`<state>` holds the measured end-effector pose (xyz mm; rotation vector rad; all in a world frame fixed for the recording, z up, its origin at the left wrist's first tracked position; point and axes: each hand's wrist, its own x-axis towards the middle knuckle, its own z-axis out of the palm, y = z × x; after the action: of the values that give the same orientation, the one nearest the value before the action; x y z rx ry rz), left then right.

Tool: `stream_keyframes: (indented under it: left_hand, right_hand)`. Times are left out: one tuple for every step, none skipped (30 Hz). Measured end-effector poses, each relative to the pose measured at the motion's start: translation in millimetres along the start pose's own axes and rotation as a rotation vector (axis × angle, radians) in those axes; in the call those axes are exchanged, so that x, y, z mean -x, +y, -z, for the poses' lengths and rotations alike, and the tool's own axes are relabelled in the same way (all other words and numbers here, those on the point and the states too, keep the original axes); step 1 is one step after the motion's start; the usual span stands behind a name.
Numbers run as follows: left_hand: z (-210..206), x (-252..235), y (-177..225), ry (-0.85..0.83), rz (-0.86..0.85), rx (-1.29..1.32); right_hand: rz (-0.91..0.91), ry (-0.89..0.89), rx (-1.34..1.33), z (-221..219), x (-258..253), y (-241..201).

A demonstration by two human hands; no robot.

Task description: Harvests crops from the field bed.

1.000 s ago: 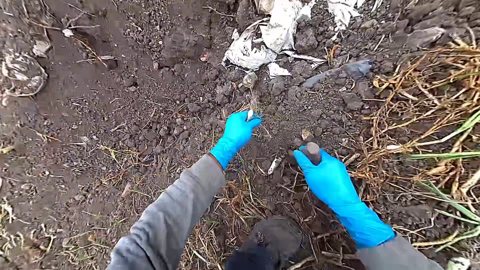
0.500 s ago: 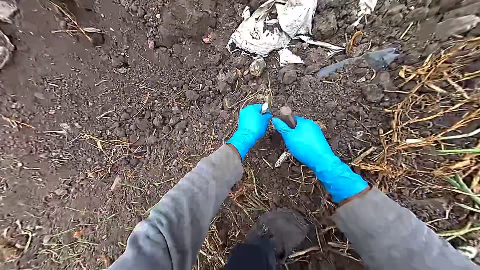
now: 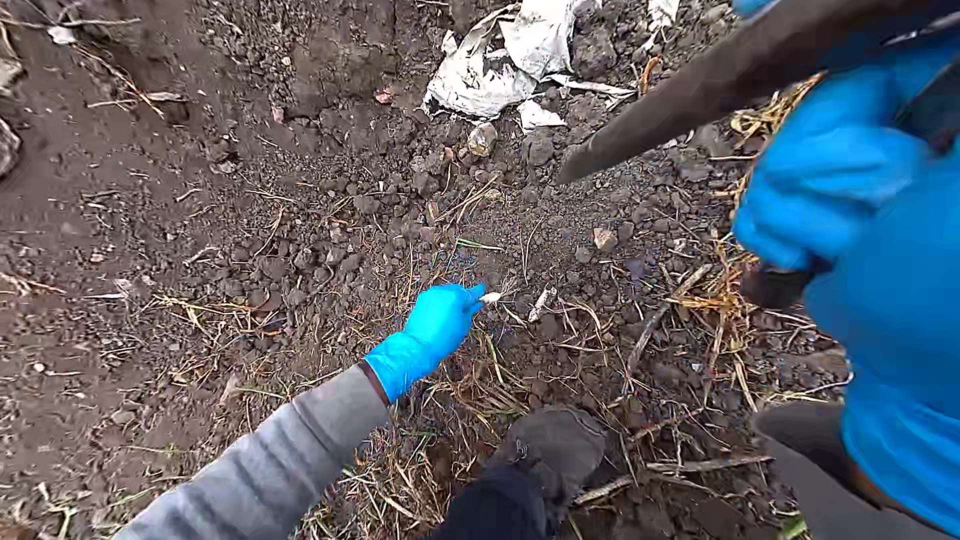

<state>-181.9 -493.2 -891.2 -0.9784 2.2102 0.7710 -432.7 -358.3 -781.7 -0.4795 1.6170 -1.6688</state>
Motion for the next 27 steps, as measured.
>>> stream_keyframes:
  left_hand:
    - [8, 3, 5, 0.039, -0.052, -0.068]
    - [21, 0, 14, 0.102, -0.094, -0.143]
    - [36, -8, 28, 0.159, -0.122, -0.235]
    - [45, -17, 48, 0.167, -0.134, -0.328]
    - [43, -26, 71, 0.121, -0.144, -0.404]
    - [30, -39, 94, 0.038, -0.151, -0.453]
    - [9, -54, 109, -0.082, -0.153, -0.471]
    - [-24, -64, 113, -0.204, -0.168, -0.480]
    - [-52, -73, 111, -0.313, -0.176, -0.483]
    - [-68, -82, 107, -0.366, -0.185, -0.480]
    - [-76, -85, 102, -0.379, -0.202, -0.457]
    - [-77, -84, 96, -0.357, -0.228, -0.417]
    - [-66, -82, 90, -0.309, -0.242, -0.397]
    - [-50, -79, 84, -0.243, -0.233, -0.398]
    - [-37, -73, 79, -0.177, -0.217, -0.410]
    - [-26, -68, 78, -0.093, -0.221, -0.424]
    - [-14, -66, 85, -0.005, -0.242, -0.437]
    - [-4, -62, 98, 0.082, -0.291, -0.436]
    - [3, -53, 118, 0.181, -0.374, -0.413]
    - [5, -43, 143, 0.293, -0.507, -0.367]
    - [0, -33, 171, 0.388, -0.672, -0.303]
    - [-10, -24, 202, 0.465, -0.840, -0.229]
    - [-22, -17, 235, 0.504, -0.967, -0.169]
    - [-33, -11, 268, 0.471, -1.028, -0.151]
    - [-41, -7, 299, 0.376, -1.009, -0.185]
    - [-48, -5, 327, 0.251, -0.912, -0.252]
    - [-54, -5, 347, 0.153, -0.780, -0.318]
  right_hand:
    - [-0.002, -0.351, 0.126, 23, -6, 32]
    - [-0.079, -0.157, 0.377, -7, 3, 54]
    - [-0.151, -0.041, 0.566, -30, 10, 87]
    - [-0.240, -0.029, 0.652, -37, 23, 121]
    - [-0.344, -0.077, 0.685, -31, 39, 138]
    - [-0.391, -0.097, 0.681, -18, 50, 142]
    - [-0.410, -0.054, 0.636, -5, 59, 134]
    - [-0.405, 0.022, 0.596, 8, 75, 118]
    - [-0.362, 0.110, 0.556, 19, 91, 100]
    - [-0.305, 0.186, 0.534, 29, 110, 85]
    - [-0.277, 0.226, 0.544, 37, 134, 76]
    - [-0.276, 0.228, 0.576, 42, 156, 77]
    - [-0.283, 0.201, 0.588, 44, 169, 90]
    - [-0.318, 0.155, 0.580, 44, 177, 109]
    - [-0.373, 0.103, 0.550, 43, 184, 129]
    - [-0.400, 0.074, 0.525, 43, 190, 145]
    - [-0.393, 0.073, 0.502, 43, 194, 153]
    - [-0.354, 0.100, 0.484, 42, 200, 153]
    - [-0.283, 0.146, 0.476, 40, 210, 146]
    - [-0.206, 0.196, 0.464, 38, 224, 132]
    - [-0.140, 0.238, 0.447, 39, 242, 113]
    - [-0.095, 0.264, 0.430, 42, 261, 90]
    - [-0.066, 0.290, 0.427, 45, 281, 70]
    - [-0.057, 0.322, 0.447, 46, 299, 57]
    - [-0.087, 0.354, 0.475, 45, 314, 52]
    - [-0.155, 0.380, 0.507, 42, 325, 57]
    - [-0.263, 0.393, 0.532, 37, 334, 70]
